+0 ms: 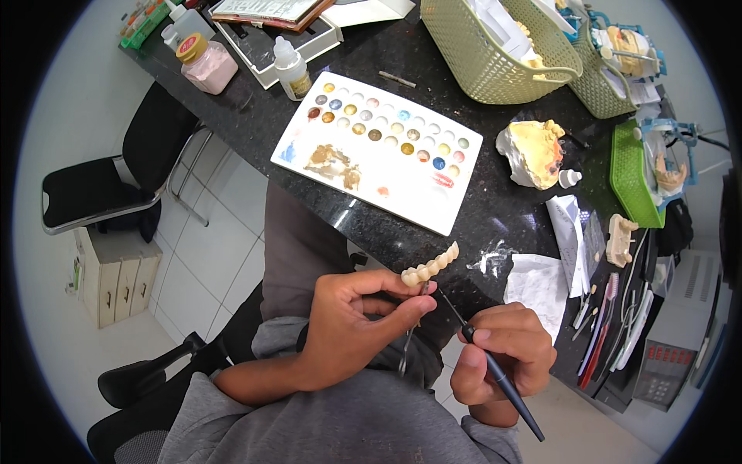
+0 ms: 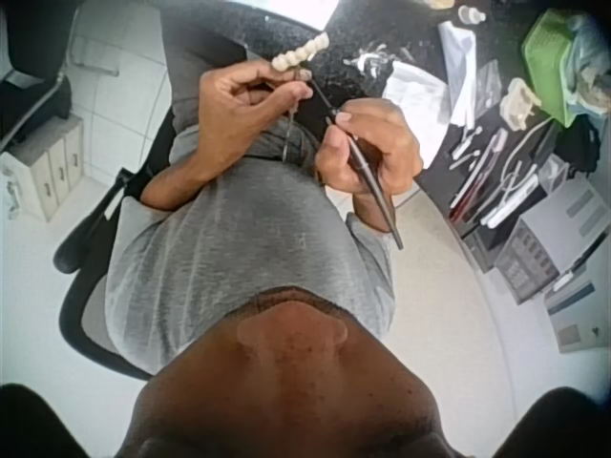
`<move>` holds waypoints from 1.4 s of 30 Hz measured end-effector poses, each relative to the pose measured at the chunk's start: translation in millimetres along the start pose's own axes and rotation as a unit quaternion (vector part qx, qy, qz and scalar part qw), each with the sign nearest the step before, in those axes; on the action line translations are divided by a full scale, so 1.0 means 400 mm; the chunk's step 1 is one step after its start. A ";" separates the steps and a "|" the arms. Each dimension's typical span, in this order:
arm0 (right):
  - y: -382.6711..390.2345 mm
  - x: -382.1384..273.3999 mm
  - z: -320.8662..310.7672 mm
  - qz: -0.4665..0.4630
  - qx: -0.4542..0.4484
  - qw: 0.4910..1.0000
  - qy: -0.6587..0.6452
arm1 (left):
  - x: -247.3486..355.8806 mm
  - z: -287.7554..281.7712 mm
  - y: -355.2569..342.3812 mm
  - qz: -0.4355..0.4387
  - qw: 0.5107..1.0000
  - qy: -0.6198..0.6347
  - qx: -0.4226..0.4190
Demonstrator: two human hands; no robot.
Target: The person applies stains to a dental bridge using a small brush. They dip the brush into different colors on a palette and paint the surface of the bridge held in their other hand, rotating the bridge to reach different surfaces and comparing it to a separate crown.
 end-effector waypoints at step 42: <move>-0.009 -0.001 0.026 -0.011 -0.049 0.999 0.007 | 0.002 0.000 0.000 0.002 1.000 -0.006 -0.006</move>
Point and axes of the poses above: each hand's wrist, its own y-axis away from the middle knuckle, its own z-axis out of the palm, x = y × z, the point moved 8 cm from there along -y, towards the middle knuckle
